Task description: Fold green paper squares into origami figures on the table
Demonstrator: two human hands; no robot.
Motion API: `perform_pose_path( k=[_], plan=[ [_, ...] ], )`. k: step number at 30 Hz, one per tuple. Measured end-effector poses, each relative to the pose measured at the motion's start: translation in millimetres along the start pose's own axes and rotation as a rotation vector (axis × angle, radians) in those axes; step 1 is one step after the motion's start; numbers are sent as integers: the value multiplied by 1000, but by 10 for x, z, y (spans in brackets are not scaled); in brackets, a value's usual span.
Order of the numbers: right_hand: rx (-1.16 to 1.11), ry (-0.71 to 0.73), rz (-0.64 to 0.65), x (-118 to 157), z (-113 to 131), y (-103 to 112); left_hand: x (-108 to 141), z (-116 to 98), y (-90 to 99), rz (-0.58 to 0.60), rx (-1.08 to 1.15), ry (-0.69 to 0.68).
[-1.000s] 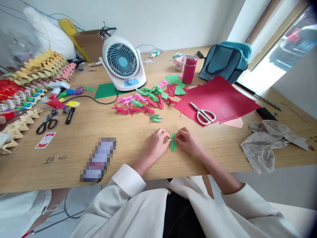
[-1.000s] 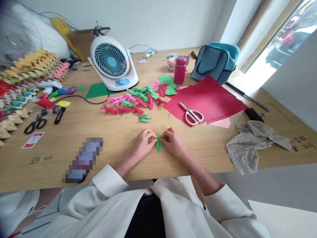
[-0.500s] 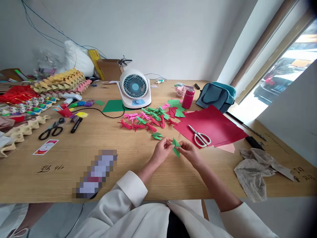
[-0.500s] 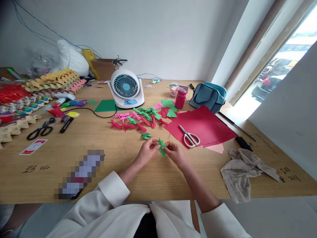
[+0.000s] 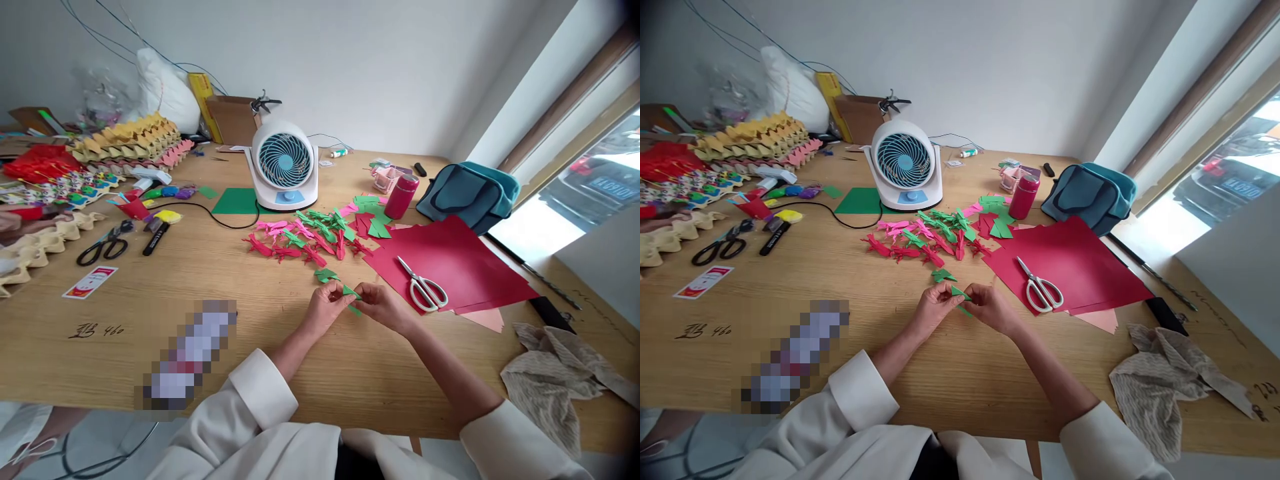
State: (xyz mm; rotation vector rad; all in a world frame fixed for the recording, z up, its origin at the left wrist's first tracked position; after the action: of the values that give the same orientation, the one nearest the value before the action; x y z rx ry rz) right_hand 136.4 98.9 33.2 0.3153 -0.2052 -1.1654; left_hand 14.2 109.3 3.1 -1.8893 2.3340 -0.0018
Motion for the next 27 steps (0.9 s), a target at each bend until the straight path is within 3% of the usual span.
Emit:
perform_pose_path(
  k=[3,9,13,19,27],
  plan=[
    [-17,25,40,-49,-60,-44,10,-34,8,-4,51,1],
    [-272,22,52,36,-361,-224,60,-43,-44,43,31,35],
    [-284,40,124,140,-279,-209,74,-143,-29,49,-110,-35],
    [-299,-10,-62,157,-164,50,130,-161,-123,152,-322,-88],
    [-462,-142,42,184,-291,-104,196,-229,-141,129,-421,-121]
  ],
)
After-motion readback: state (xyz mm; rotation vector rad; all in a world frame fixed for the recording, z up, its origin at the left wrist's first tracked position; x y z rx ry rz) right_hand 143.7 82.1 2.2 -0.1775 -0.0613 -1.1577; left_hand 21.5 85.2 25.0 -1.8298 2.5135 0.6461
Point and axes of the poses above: each hand's wrist, its own x-axis away from the middle knuckle, its own y-axis out of the back of the hand, z = x × y, the point moved 8 cm from there along -x, towards the middle knuckle, and after that the axes turned 1 degree about y, right-handed, at the moved point
